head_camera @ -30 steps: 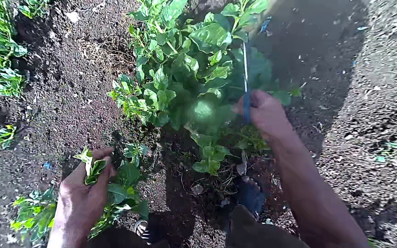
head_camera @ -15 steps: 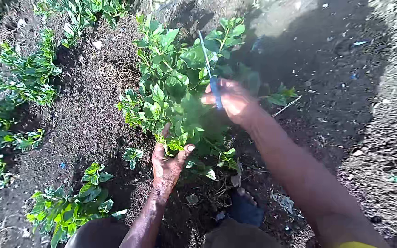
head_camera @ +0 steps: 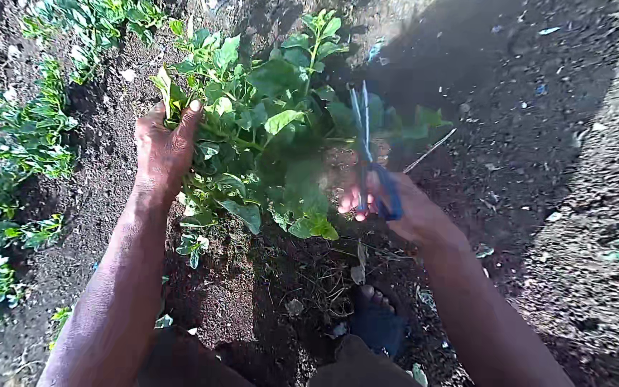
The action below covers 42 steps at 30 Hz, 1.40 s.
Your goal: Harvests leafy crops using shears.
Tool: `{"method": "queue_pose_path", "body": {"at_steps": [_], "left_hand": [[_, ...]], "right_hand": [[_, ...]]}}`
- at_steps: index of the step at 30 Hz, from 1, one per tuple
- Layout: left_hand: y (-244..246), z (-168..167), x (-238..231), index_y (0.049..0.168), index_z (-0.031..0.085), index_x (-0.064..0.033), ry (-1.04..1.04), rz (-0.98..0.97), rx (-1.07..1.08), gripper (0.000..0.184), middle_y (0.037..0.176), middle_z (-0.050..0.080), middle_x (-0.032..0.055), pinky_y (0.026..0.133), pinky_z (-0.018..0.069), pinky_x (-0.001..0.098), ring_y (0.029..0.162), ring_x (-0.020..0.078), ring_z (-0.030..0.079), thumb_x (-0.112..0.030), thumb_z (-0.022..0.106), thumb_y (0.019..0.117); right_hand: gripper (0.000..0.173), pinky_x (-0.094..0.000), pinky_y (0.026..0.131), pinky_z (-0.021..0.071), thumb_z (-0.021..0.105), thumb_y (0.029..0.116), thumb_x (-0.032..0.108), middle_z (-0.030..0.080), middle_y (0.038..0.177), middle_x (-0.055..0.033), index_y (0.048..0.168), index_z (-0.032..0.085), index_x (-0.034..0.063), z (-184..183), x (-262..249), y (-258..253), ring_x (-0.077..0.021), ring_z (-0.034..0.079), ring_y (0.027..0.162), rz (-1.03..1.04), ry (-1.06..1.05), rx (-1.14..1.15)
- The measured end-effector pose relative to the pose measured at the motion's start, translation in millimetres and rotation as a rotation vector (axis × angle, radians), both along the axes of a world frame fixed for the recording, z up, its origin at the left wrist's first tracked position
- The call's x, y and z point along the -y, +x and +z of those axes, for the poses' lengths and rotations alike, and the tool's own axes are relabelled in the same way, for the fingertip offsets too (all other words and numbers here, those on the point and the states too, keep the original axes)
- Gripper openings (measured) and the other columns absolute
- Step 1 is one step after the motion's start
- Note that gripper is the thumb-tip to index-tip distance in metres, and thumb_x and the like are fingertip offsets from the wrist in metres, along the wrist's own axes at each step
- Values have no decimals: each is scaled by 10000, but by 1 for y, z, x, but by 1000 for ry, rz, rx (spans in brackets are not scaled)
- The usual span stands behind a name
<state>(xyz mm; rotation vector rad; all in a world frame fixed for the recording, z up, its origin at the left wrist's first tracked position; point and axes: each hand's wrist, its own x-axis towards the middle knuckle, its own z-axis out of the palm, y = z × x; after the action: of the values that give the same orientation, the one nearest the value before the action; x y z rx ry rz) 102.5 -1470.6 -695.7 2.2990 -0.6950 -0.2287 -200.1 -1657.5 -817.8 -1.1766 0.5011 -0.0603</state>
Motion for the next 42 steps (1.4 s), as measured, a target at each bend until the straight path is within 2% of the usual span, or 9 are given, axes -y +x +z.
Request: {"method": "queue_pose_path", "body": {"at_steps": [3, 6, 9, 14, 16, 23, 27, 33, 42], "left_hand": [[11, 9, 5, 1141, 662, -106, 20, -65, -37, 313, 957, 700, -37, 790, 586, 269, 846, 19, 680, -388, 580, 1035], [6, 11, -2, 1116, 652, -132, -10, -149, -53, 233, 927, 701, -84, 770, 596, 221, 831, -16, 683, -341, 583, 1038], [2, 5, -14, 1086, 662, -145, -18, -103, -45, 192, 905, 706, -110, 753, 594, 206, 809, -30, 682, -315, 588, 1038], [12, -1, -23, 1101, 658, -162, -36, 44, -122, 217, 895, 704, -99, 717, 607, 245, 783, 16, 690, -354, 575, 1045], [17, -2, -20, 1099, 644, -163, -45, 97, -155, 221, 895, 705, -92, 724, 613, 266, 783, 34, 696, -363, 564, 1050], [30, 4, -25, 1066, 652, -192, -73, -114, -136, 130, 887, 714, -123, 733, 613, 229, 786, 8, 699, -290, 569, 1046], [17, 13, -51, 1141, 652, -241, -11, -235, -70, 146, 949, 691, -157, 732, 585, 173, 809, -44, 670, -318, 632, 1019], [-3, 9, -66, 1085, 671, -230, -43, -356, 30, 109, 980, 688, -182, 814, 566, 175, 883, -61, 657, -301, 653, 1004], [-27, 13, -78, 1145, 664, -196, -223, -105, 21, 198, 1067, 716, -114, 862, 584, 252, 947, 24, 684, -339, 644, 1009]], "right_hand": [[393, -202, 526, 554, 401, 1096, 380, 709, 766, -3, 1075, 643, 70, -25, -28, 6, -84, 698, 662, 217, 246, -120], [238, -189, 484, 483, 439, 1096, 223, 685, 743, 23, 1118, 611, 60, -34, -55, 22, -42, 637, 595, 395, 102, -238], [434, -348, 602, 541, 548, 1055, 427, 674, 836, -87, 1155, 634, 13, -49, -77, 31, -164, 641, 649, 636, -156, -311], [241, -216, 518, 530, 428, 1093, 207, 691, 776, -5, 1164, 601, 54, -52, -78, 7, -88, 672, 643, 298, 320, -215], [294, -216, 515, 544, 378, 1097, 272, 700, 794, -14, 1117, 611, 93, -55, -74, 3, -100, 682, 645, 149, 453, -91], [293, -169, 462, 470, 438, 1103, 311, 640, 720, 60, 1044, 637, 105, -45, -65, 43, -15, 567, 533, 228, 406, -131], [347, -182, 471, 475, 442, 1102, 387, 653, 723, 45, 1035, 638, 108, -53, -72, 53, -33, 583, 549, 169, 492, -123], [301, -141, 447, 456, 466, 1094, 361, 643, 665, 62, 963, 612, 133, -60, -62, 59, -3, 598, 534, 194, 471, -93], [244, -195, 432, 473, 529, 1079, 305, 606, 616, 37, 1025, 631, 90, -72, -76, 35, -54, 575, 478, 144, 390, -210]]}}
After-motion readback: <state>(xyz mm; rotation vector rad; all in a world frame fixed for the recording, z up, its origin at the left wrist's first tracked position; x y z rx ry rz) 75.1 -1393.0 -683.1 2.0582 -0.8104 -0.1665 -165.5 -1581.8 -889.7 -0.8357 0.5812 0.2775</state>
